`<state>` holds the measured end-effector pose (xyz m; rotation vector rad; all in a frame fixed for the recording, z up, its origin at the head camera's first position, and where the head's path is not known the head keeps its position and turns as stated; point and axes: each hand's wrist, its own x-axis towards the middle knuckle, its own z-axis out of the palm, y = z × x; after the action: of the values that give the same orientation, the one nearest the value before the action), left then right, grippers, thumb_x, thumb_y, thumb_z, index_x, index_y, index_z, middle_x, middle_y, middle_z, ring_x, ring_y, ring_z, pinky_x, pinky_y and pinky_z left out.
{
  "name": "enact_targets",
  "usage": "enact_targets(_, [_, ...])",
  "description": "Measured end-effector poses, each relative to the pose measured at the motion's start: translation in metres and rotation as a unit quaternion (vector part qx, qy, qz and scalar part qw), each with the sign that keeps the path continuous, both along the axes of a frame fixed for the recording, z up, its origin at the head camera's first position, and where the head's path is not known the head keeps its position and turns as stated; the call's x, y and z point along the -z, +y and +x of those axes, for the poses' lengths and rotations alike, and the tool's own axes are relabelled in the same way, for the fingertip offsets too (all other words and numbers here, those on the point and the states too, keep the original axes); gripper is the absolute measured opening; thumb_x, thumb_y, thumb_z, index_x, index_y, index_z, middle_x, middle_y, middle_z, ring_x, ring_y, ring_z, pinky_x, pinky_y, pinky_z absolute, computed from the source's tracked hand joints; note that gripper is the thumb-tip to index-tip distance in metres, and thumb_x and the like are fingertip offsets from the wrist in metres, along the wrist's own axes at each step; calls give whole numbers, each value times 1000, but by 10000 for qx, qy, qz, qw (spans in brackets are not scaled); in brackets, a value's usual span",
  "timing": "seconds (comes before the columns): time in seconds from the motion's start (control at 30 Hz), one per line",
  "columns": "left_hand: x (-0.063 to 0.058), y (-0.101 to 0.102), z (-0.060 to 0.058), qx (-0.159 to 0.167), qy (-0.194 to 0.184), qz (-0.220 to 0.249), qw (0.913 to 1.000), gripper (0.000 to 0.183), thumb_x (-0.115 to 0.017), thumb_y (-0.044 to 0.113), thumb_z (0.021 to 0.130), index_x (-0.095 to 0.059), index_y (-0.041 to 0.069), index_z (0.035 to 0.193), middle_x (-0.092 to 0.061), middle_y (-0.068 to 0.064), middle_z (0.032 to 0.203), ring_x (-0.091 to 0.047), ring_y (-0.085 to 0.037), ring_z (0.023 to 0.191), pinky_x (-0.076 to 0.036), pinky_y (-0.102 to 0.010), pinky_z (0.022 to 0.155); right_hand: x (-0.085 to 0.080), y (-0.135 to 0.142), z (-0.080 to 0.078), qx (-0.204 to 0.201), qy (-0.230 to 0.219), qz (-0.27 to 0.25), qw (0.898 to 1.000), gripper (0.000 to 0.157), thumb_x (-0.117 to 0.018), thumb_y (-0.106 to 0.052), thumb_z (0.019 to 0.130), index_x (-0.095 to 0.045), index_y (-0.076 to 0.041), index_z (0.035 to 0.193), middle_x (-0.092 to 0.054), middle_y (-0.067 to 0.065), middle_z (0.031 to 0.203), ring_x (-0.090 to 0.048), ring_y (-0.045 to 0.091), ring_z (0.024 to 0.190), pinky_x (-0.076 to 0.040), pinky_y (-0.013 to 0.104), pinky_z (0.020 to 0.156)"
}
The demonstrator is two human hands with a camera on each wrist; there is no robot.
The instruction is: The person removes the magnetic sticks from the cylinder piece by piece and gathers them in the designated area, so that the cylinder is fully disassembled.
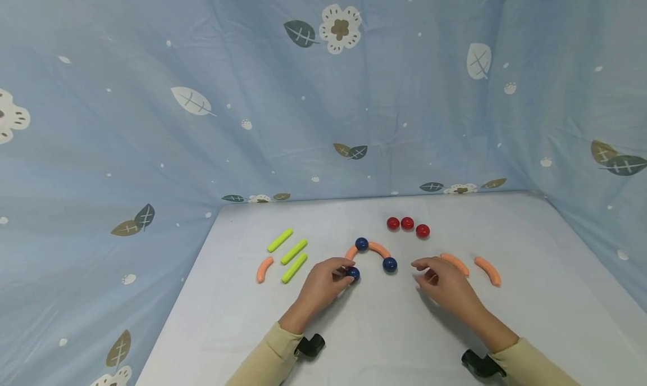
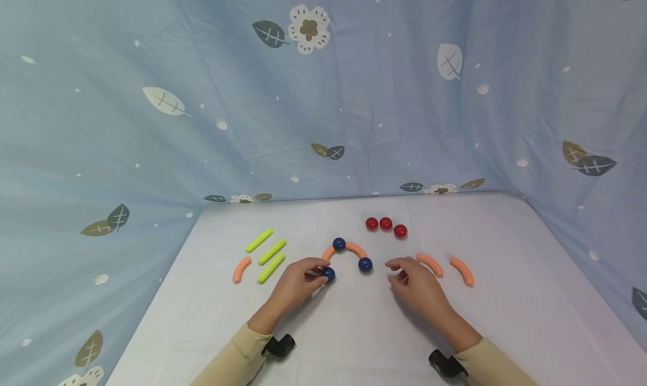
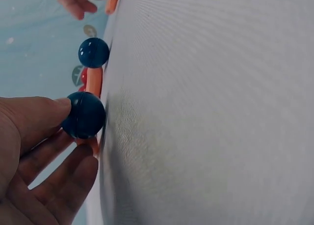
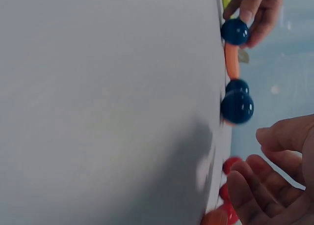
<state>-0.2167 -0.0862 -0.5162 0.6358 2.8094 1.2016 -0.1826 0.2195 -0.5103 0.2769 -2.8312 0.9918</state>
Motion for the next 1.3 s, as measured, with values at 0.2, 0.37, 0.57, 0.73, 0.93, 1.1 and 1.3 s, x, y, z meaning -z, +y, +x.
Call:
enact_targets(0.2, [2,-2,-2,-26,-25,112,9999,32,-77,17,92,-71,13,124,-70,0,119,-68,-13,101,-57,-28,86,4,-19,-11,-238,-247,-213,9992,36,-79,-14,89,-69,-8,124,-67,6,111,-62,12,85,-56,25,69])
enact_targets(0.37, [1,-1,-2,5,-41,147,9999,31,-78,15,92,-72,11,122,-70,0,118,-68,-13,100,-57,-28,86,6,-27,-19,-306,-445,-208,9983,39,-78,-17,90,-67,-10,127,-67,2,107,-62,11,84,-55,26,70])
enact_targets(0.57, [1,-1,-2,46,-51,126,9999,27,-78,14,91,-73,14,118,-70,2,114,-67,-11,98,-57,-26,84,6,-34,-25,-337,-464,-342,9978,33,-77,-18,91,-68,-14,123,-69,0,107,-65,12,86,-57,31,73])
enact_targets(0.73, [1,0,0,102,-61,73,9999,24,-78,14,91,-74,15,115,-70,3,111,-66,-10,97,-56,-25,84,7,-38,-33,-260,-523,-216,9981,30,-77,-18,92,-69,-15,120,-67,-1,102,-65,13,87,-58,34,75])
enact_targets(0.93, [2,1,5,290,-81,74,9995,24,-78,15,91,-75,14,114,-69,5,108,-65,-7,94,-56,-24,84,8,-41,-39,-230,-542,-171,9981,28,-76,-17,92,-69,-16,119,-69,-1,105,-66,14,88,-59,37,78])
enact_targets(1.1, [2,1,8,378,18,42,9993,24,-78,17,92,-75,15,116,-70,5,108,-65,-6,94,-56,-23,84,6,-44,-44,-304,-488,-192,9982,27,-74,-14,93,-69,-14,119,-70,3,109,-67,17,90,-59,40,80])
enact_targets(1.3, [0,-2,8,399,33,159,9991,24,-76,18,94,-74,13,117,-70,4,109,-66,-7,95,-56,-23,84,6,-46,-47,-265,-521,-167,9982,30,-75,-12,92,-69,-13,122,-69,6,111,-66,17,91,-59,40,80])
